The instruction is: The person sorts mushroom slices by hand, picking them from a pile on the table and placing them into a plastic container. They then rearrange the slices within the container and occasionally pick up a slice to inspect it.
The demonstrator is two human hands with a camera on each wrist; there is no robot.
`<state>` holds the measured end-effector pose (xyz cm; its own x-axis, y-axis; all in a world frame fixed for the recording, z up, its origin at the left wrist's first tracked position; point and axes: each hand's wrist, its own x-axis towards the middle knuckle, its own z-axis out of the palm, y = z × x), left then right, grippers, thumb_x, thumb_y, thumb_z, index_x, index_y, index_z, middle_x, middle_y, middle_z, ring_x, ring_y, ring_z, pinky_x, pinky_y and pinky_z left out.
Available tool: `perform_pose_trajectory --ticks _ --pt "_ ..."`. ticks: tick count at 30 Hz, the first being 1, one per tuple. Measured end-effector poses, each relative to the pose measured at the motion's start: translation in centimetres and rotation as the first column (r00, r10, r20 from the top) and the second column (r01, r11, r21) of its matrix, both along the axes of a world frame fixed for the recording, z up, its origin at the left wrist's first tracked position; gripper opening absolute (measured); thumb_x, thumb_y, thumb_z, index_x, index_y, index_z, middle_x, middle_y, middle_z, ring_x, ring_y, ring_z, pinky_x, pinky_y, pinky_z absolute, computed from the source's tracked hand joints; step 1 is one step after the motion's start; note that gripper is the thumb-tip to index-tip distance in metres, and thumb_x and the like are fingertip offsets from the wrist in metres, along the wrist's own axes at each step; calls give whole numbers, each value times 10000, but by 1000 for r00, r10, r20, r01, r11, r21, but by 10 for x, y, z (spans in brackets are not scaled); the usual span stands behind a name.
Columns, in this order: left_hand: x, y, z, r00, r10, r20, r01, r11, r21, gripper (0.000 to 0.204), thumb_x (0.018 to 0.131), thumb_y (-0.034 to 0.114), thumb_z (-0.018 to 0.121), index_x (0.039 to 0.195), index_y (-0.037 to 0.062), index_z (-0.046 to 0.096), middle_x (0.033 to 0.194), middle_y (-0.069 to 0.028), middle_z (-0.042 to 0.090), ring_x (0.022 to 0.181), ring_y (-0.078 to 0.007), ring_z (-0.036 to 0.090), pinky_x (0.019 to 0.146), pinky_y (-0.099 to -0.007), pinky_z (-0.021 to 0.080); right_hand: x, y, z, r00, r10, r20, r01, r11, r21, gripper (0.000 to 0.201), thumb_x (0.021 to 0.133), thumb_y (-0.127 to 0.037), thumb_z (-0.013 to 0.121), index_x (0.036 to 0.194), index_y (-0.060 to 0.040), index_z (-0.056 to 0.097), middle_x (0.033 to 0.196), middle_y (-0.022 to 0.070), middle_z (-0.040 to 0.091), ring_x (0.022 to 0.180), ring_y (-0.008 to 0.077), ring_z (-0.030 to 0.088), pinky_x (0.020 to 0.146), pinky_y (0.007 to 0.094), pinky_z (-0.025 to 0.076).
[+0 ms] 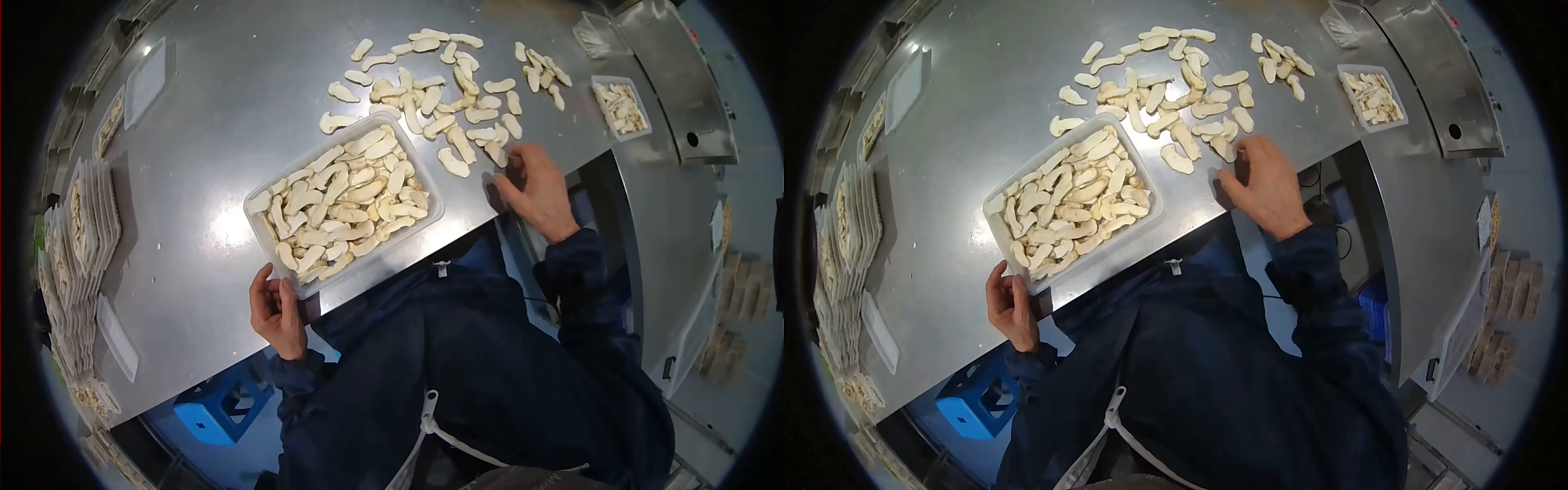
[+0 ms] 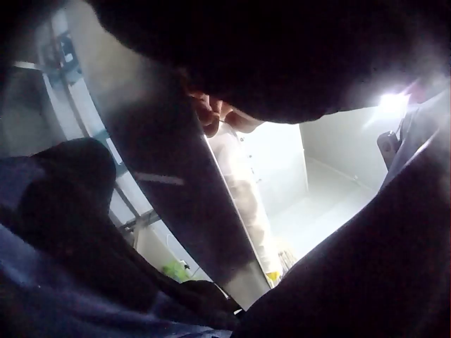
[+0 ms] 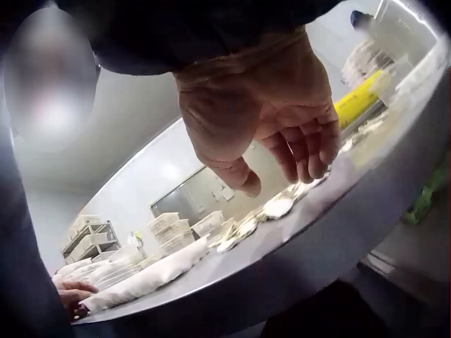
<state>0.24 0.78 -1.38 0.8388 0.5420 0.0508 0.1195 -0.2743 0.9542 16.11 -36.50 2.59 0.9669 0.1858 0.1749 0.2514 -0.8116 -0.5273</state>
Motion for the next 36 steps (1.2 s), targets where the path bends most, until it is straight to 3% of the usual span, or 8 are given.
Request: perform_pose_trajectory --ticks 3,6,11,14,23,24,30,36 --pt "1 -1 0 1000 -1 22 1 1000 -13 319 934 33 636 1249 -4 597 812 12 574 657 -22 455 590 -169 369 2 13 -12 993 -25 112 34 996 -77 296 799 -180 714 1000 -12 577 911 162 587 814 347 593 718 427 474" --pt "2 -1 -2 999 8 35 -7 999 -35 320 934 31 638 1249 -5 596 802 16 575 655 -21 457 589 -168 369 4 17 -18 990 -140 3 140 990 4 283 800 -160 710 997 -9 576 897 154 581 821 340 590 724 423 469" --pt "-2 -1 1 1000 -20 -10 19 997 -79 342 955 33 614 1291 -7 566 842 8 588 753 -43 523 701 -180 425 5 16 -20 990 -95 103 100 994 -44 263 802 -134 703 991 -9 570 888 142 574 823 332 585 720 423 463" --pt "1 -4 0 999 13 32 -11 997 -74 310 940 33 638 1242 -17 591 779 24 574 650 -18 456 577 -164 365 3 20 -18 985 -81 153 89 995 -47 250 803 -120 696 983 -8 564 891 147 572 826 337 582 716 427 460" --pt "2 -5 1 999 31 19 -31 999 -13 310 906 14 644 1214 -5 617 790 14 580 638 -21 461 576 -168 392 9 11 -39 973 -72 221 93 992 -87 195 807 -105 664 969 -36 582 861 139 584 756 336 595 673 438 466" --pt "2 -4 4 1000 23 0 -23 1000 -21 318 898 13 652 1214 -9 617 799 13 582 637 -19 456 577 -165 393 12 11 -37 952 -9 307 43 993 -105 206 802 -102 669 980 -28 594 864 140 592 756 321 596 680 413 474" --pt "2 -1 -1 999 -29 22 30 998 -56 347 916 -5 644 1257 -13 579 786 19 577 641 -5 467 560 -158 360 17 83 26 959 168 227 -184 981 54 238 778 -94 688 982 -14 597 874 140 591 751 295 586 682 374 480" --pt "0 -2 6 1000 -23 5 23 996 -86 316 882 19 664 1195 0 625 732 3 565 588 -33 439 536 -191 381 15 207 57 716 640 279 -648 758 -75 196 753 -80 658 891 -1 544 843 148 552 807 325 571 732 420 457"
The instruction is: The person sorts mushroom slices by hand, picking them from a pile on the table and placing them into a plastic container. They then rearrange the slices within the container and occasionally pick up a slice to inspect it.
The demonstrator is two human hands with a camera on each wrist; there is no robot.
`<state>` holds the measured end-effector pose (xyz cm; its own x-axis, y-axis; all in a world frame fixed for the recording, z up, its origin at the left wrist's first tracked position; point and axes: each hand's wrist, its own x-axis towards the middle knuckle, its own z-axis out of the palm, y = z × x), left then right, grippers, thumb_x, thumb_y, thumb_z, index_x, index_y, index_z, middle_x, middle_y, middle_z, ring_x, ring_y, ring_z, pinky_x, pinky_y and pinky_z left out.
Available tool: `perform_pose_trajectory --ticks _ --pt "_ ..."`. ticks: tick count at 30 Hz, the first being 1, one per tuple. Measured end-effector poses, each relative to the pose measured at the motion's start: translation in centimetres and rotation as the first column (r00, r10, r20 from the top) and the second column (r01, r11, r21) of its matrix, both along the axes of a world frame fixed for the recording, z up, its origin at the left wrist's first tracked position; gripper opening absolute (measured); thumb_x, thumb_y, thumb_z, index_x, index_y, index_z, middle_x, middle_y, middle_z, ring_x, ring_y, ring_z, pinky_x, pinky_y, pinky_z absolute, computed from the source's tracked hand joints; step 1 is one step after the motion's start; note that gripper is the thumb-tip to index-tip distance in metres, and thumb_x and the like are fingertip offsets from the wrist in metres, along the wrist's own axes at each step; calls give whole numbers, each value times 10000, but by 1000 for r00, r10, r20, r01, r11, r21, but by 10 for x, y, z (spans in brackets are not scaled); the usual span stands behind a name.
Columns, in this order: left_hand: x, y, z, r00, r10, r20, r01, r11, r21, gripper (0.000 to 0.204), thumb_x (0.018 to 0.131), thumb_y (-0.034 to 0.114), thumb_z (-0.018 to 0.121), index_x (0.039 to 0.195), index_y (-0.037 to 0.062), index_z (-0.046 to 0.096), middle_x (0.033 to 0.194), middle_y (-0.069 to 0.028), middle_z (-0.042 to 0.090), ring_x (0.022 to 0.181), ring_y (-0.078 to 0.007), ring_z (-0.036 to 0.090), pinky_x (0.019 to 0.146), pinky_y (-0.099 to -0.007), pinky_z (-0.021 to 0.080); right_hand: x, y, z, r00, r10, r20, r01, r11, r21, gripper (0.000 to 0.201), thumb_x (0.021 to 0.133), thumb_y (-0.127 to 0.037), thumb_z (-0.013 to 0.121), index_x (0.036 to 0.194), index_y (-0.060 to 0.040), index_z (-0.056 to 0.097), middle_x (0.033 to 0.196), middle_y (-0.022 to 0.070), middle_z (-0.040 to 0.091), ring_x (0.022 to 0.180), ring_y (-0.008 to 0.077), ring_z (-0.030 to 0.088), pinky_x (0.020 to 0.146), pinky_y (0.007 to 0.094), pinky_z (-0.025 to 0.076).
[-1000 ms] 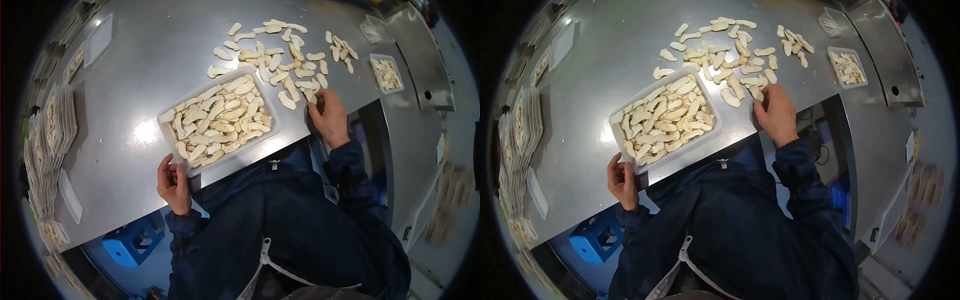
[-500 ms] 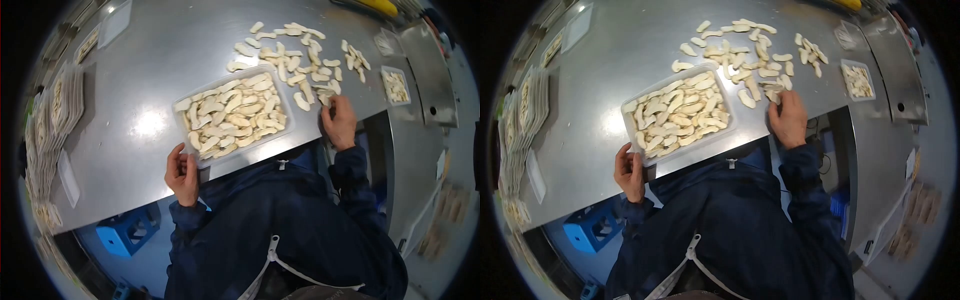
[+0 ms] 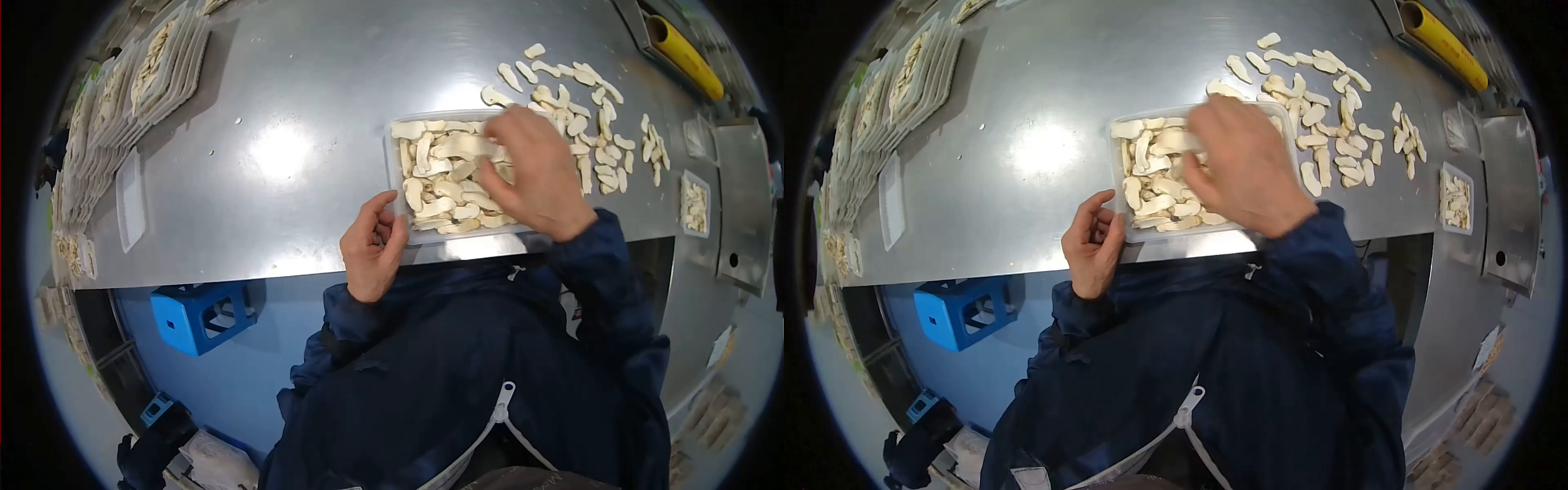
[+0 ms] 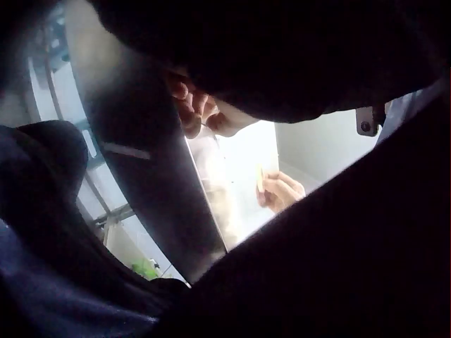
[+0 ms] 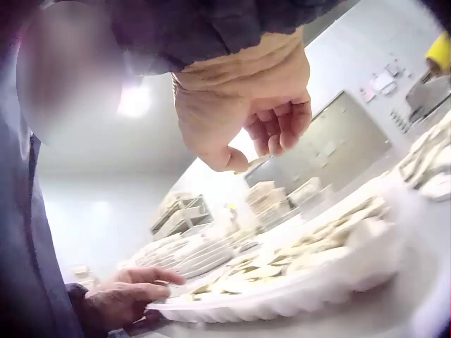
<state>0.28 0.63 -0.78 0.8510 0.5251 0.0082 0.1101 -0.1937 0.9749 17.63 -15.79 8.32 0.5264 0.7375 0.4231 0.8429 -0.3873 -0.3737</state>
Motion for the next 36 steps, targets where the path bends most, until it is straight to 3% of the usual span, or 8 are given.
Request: perform_pose_trajectory --ticks 7,25,27,30,32,34,35,36 --pt "-1 3 0 999 -43 14 41 993 115 329 883 -6 664 1209 -15 615 740 9 575 606 -19 445 543 -177 376 4 62 -24 994 106 -9 -107 984 -140 177 753 -86 635 869 8 540 838 149 549 838 324 567 772 426 451" --pt "0 4 0 998 -55 27 50 986 156 323 877 -4 674 1196 -17 624 742 1 568 596 -32 441 526 -187 369 5 72 -30 996 91 -14 -92 968 -233 185 759 -78 632 895 4 538 865 140 561 872 316 576 791 425 453" --pt "0 4 1 998 -54 28 49 985 165 324 876 -3 675 1196 -19 623 744 -1 569 597 -32 445 525 -187 370 5 68 -23 998 64 -8 -64 974 -217 189 765 -82 634 910 -1 543 879 145 574 880 323 582 790 429 455" --pt "1 2 0 999 -9 30 6 993 118 335 830 20 697 1160 13 644 705 -45 576 553 -119 475 526 -262 411 14 52 6 999 -22 24 25 987 -161 190 785 -90 639 946 -19 569 892 151 608 871 338 604 773 437 471" --pt "0 1 -6 998 4 57 -8 997 72 332 836 1 689 1164 0 642 714 -40 581 567 -97 472 531 -243 407 31 23 32 994 -97 56 102 991 -83 175 801 -95 641 960 -37 595 885 148 633 841 345 625 746 443 487" --pt "0 0 -7 998 10 60 -12 1000 28 327 848 -10 681 1171 -13 637 726 -33 585 584 -75 470 537 -224 405 59 -6 56 971 -198 132 208 976 -70 102 839 -46 634 931 -16 605 827 117 599 695 280 586 647 372 478" --pt "-1 -1 -7 999 11 50 -11 1000 8 323 857 -11 677 1177 -19 634 734 -28 587 594 -63 470 540 -216 404 78 -22 62 947 -184 262 221 968 -121 56 858 -52 611 890 -6 613 815 135 612 715 308 601 659 392 482" --pt "-1 -1 -6 999 11 40 -11 1000 -8 320 866 -12 672 1183 -25 630 742 -24 589 603 -52 470 543 -207 403 93 -34 62 953 -179 245 233 949 -211 60 857 -56 608 887 -6 615 815 139 617 726 319 605 663 400 481"
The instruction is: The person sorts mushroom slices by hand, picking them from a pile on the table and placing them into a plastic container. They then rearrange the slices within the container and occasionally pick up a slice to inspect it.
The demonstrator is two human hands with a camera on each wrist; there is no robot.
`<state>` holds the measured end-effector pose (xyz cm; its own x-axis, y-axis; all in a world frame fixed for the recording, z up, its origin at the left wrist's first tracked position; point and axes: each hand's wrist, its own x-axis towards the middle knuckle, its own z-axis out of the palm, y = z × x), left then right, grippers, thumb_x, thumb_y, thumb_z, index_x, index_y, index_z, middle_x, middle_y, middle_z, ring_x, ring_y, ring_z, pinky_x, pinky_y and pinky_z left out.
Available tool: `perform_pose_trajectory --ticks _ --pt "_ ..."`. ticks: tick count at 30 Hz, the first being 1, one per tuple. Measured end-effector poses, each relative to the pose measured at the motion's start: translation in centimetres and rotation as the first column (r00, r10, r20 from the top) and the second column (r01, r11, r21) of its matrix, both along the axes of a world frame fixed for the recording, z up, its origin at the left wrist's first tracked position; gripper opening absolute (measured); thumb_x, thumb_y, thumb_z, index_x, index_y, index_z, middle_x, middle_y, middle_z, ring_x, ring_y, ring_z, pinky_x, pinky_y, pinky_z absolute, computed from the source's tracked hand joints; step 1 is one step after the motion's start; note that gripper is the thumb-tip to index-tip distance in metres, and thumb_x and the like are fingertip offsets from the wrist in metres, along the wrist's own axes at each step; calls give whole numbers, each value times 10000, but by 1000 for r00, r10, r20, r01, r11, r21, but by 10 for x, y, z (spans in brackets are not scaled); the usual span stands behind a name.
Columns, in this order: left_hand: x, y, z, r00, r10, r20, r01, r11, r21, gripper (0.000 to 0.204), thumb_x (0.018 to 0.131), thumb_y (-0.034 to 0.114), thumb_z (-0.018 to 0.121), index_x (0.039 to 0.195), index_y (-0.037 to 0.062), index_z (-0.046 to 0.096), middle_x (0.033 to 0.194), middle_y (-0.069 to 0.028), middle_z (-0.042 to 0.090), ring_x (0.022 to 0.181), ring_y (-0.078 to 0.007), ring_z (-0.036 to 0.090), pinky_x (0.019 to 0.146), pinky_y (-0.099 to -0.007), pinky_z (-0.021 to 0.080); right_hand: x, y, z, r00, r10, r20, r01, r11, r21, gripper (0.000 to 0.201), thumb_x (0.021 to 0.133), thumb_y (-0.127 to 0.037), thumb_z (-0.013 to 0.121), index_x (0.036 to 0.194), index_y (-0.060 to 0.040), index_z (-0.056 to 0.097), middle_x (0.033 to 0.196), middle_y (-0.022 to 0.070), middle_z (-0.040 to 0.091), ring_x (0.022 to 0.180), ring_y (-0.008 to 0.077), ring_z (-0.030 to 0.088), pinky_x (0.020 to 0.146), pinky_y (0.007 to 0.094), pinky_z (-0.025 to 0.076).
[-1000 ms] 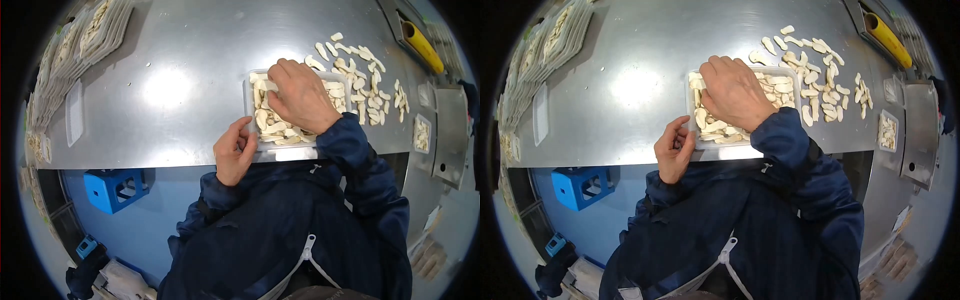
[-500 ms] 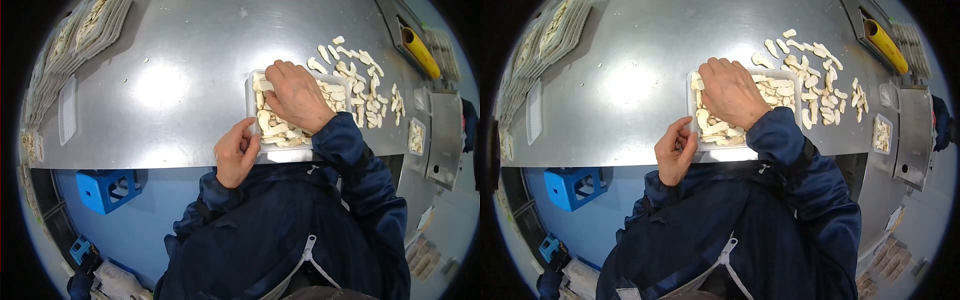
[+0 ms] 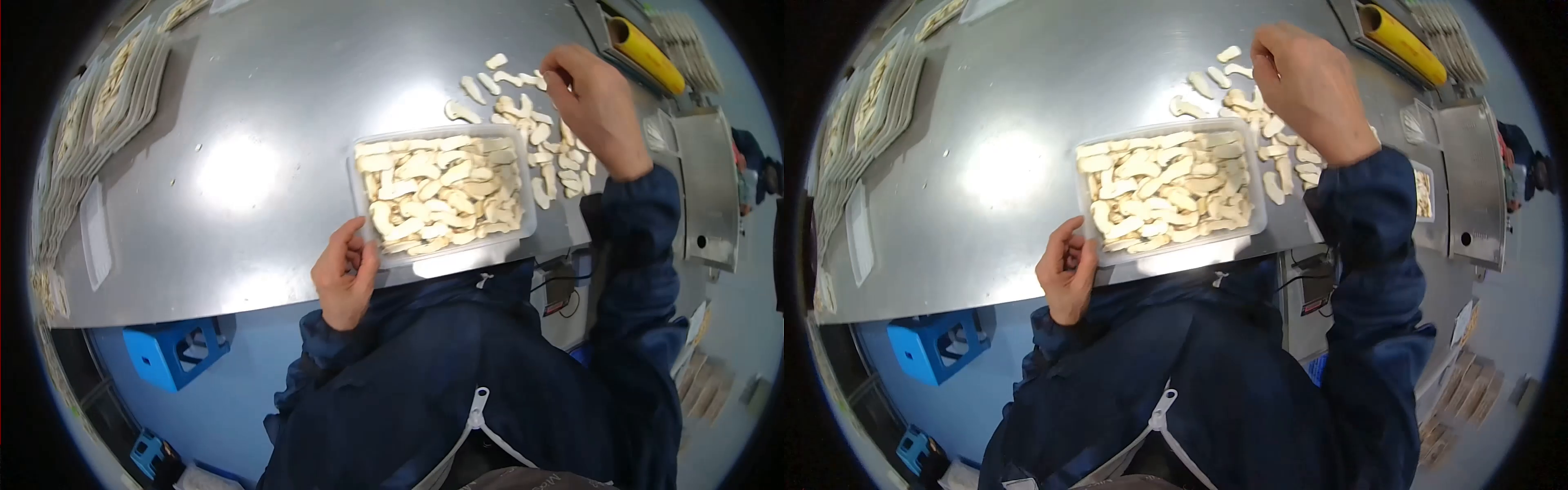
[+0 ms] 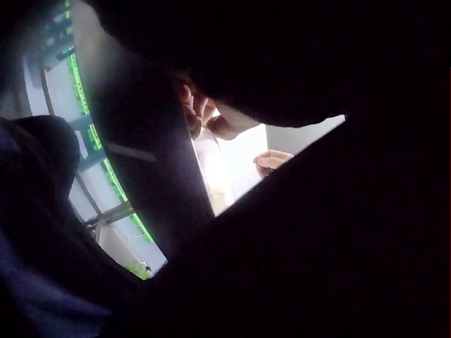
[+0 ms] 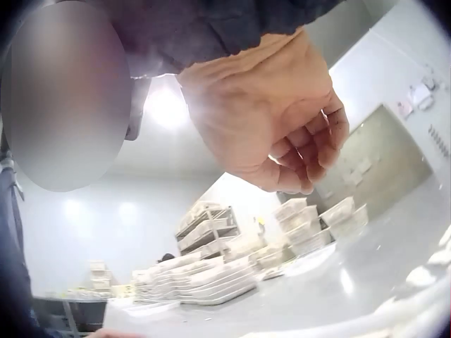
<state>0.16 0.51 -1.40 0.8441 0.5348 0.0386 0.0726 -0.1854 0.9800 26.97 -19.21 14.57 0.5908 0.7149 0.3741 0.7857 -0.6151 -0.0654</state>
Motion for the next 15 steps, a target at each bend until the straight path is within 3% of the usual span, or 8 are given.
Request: perform_pose_trajectory --ticks 2,7,11,15 --pt "0 0 8 999 -23 -34 23 1000 -13 340 905 -10 643 1243 -16 596 770 12 585 630 -18 461 560 -168 360 27 -20 -9 997 -39 -71 27 986 -165 68 855 -65 602 881 -4 618 817 147 627 747 342 612 673 417 481" --pt "0 -3 15 996 31 -84 -35 998 -49 345 904 -14 633 1247 -20 587 764 18 568 629 -16 450 554 -169 342 70 -37 -75 990 15 -137 -27 996 -86 81 838 -83 597 856 -9 624 834 163 640 797 368 619 703 432 490" --pt "5 -7 25 983 94 -161 -105 993 -60 333 895 8 643 1223 -29 595 748 14 577 623 -17 453 554 -171 351 80 -33 -92 959 42 -279 -56 998 -42 101 822 -97 601 842 -3 628 840 174 648 819 377 628 725 436 503" --pt "7 -8 29 973 123 -193 -137 989 -62 328 891 21 651 1210 -31 601 744 10 590 623 -18 463 563 -171 360 92 -27 -107 969 -103 -225 52 974 -222 120 816 -100 600 848 13 627 859 167 652 824 374 633 732 433 504"
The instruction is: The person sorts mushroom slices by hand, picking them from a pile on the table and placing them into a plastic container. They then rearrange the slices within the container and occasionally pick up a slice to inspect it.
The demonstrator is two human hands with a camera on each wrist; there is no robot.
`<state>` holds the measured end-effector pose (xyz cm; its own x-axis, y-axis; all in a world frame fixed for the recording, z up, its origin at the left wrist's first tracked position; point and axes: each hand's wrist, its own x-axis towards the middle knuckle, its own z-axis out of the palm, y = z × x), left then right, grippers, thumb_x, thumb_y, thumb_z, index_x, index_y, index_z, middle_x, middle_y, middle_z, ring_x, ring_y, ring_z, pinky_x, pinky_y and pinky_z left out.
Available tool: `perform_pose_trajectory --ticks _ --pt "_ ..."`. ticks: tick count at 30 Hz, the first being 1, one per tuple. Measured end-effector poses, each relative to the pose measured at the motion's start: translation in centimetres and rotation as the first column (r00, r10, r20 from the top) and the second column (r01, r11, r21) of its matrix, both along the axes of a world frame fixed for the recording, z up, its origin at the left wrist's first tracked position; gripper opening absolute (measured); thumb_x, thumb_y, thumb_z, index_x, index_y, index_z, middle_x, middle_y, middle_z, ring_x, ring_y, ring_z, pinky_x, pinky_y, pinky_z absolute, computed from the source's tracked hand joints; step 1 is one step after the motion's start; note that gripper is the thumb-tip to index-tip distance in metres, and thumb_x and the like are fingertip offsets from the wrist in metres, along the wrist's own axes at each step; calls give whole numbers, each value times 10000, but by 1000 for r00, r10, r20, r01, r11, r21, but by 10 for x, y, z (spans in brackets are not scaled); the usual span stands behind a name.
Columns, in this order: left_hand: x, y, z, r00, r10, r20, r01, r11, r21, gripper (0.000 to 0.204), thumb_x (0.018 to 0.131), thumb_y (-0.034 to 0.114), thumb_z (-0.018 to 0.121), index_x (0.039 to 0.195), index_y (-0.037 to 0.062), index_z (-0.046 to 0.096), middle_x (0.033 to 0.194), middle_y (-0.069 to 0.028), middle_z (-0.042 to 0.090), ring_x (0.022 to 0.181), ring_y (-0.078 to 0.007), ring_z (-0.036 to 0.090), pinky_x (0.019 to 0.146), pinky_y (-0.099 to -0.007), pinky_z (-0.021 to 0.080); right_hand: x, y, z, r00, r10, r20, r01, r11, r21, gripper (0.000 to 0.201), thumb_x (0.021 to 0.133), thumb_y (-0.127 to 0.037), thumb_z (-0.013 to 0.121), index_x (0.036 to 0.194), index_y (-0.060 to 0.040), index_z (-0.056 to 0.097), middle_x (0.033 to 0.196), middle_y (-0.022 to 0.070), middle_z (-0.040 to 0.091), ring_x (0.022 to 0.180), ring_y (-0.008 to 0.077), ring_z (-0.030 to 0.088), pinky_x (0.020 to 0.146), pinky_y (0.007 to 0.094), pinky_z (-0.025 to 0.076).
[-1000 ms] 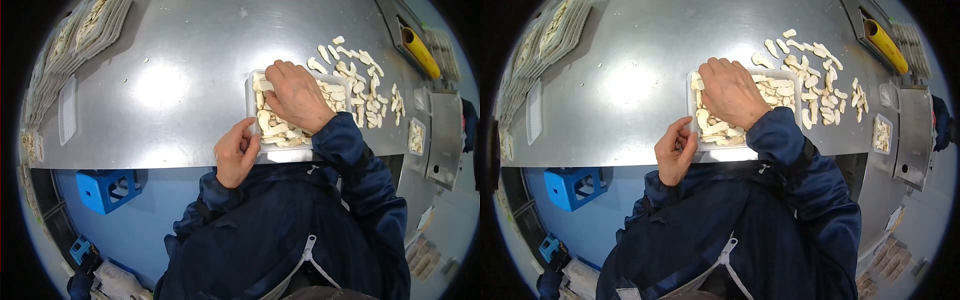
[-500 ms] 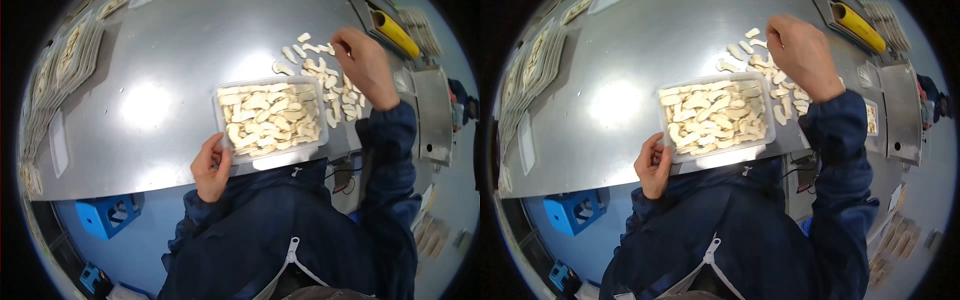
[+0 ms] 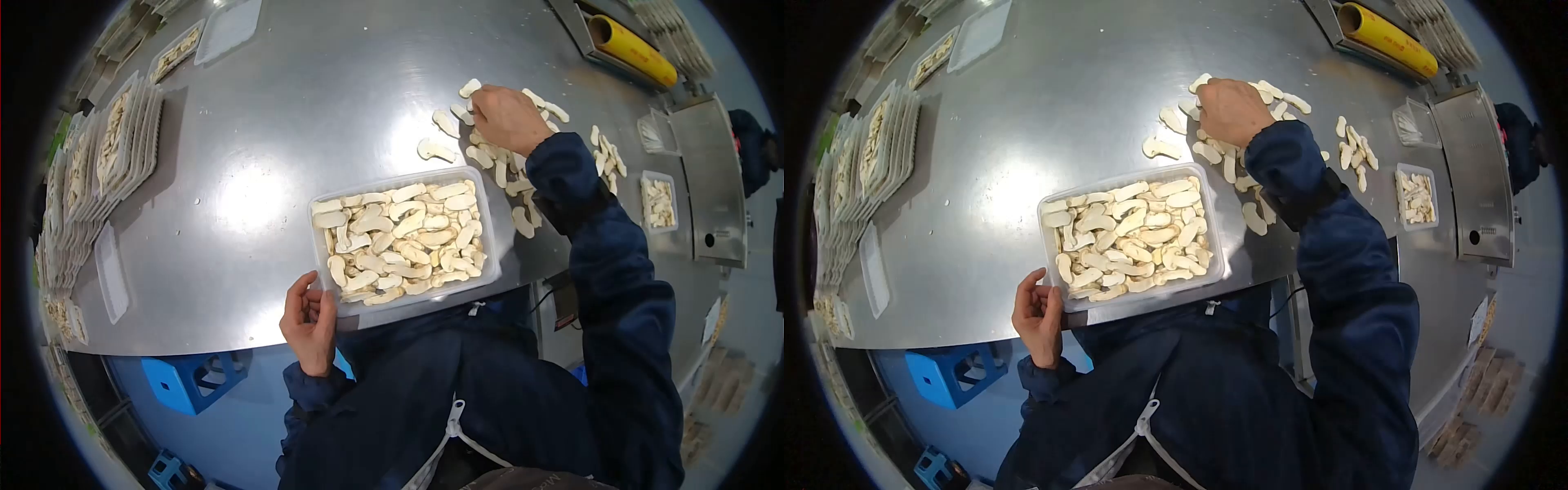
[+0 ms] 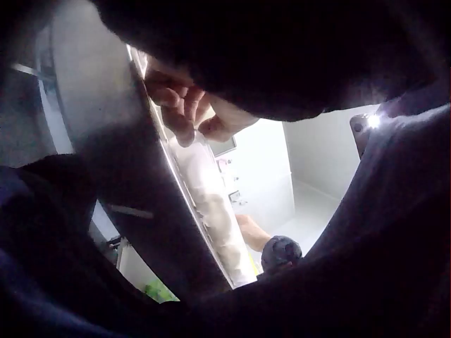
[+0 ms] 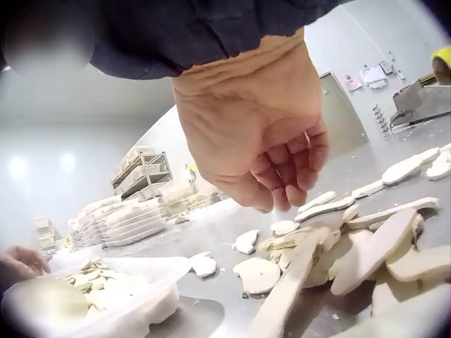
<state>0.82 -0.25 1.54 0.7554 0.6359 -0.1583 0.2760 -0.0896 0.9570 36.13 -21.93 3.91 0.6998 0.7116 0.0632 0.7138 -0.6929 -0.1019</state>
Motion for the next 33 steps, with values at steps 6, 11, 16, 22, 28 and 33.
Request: perform_pose_trajectory --ticks 6,11,16,22,28,33 --pt "-1 -4 -1 1000 23 10 -23 1000 -6 334 892 4 647 1220 -31 595 756 2 597 632 -22 479 567 -173 365 2 4 11 939 9 -343 29 994 104 133 820 -56 573 913 10 642 887 145 632 823 370 625 765 431 507" --pt "-2 -5 -4 999 23 31 -22 1000 -7 337 895 3 648 1225 -33 590 766 1 598 637 -27 482 572 -174 367 9 3 -3 958 287 24 -288 951 117 283 777 6 597 1049 -45 660 1065 126 605 1007 314 591 859 407 489" --pt "-3 -7 -3 998 51 32 -50 997 -55 338 898 5 648 1229 -33 589 768 1 597 641 -27 480 576 -174 366 15 3 -8 953 301 37 -302 953 11 282 767 0 611 1048 -25 621 1091 124 592 1032 306 572 847 412 486" --pt "-4 -5 -5 999 30 28 -29 999 -34 331 903 7 645 1227 -32 591 762 5 599 640 -23 480 576 -172 368 15 -5 -6 954 286 92 -287 958 5 189 784 -88 614 950 2 602 961 129 608 962 314 584 826 432 486" --pt "-3 -4 -6 999 5 40 -3 999 -36 345 903 -24 633 1244 -19 579 761 28 564 619 -5 449 551 -154 331 13 -2 -8 951 286 122 -291 956 25 145 795 -100 612 906 -9 596 927 133 600 928 322 582 813 437 479" --pt "-5 2 -10 996 -53 70 53 999 -1 341 893 -35 634 1231 -21 584 743 25 577 605 2 441 537 -160 332 -13 12 25 948 264 177 -281 956 82 143 787 -109 635 886 -20 580 901 128 588 914 333 574 805 442 454"
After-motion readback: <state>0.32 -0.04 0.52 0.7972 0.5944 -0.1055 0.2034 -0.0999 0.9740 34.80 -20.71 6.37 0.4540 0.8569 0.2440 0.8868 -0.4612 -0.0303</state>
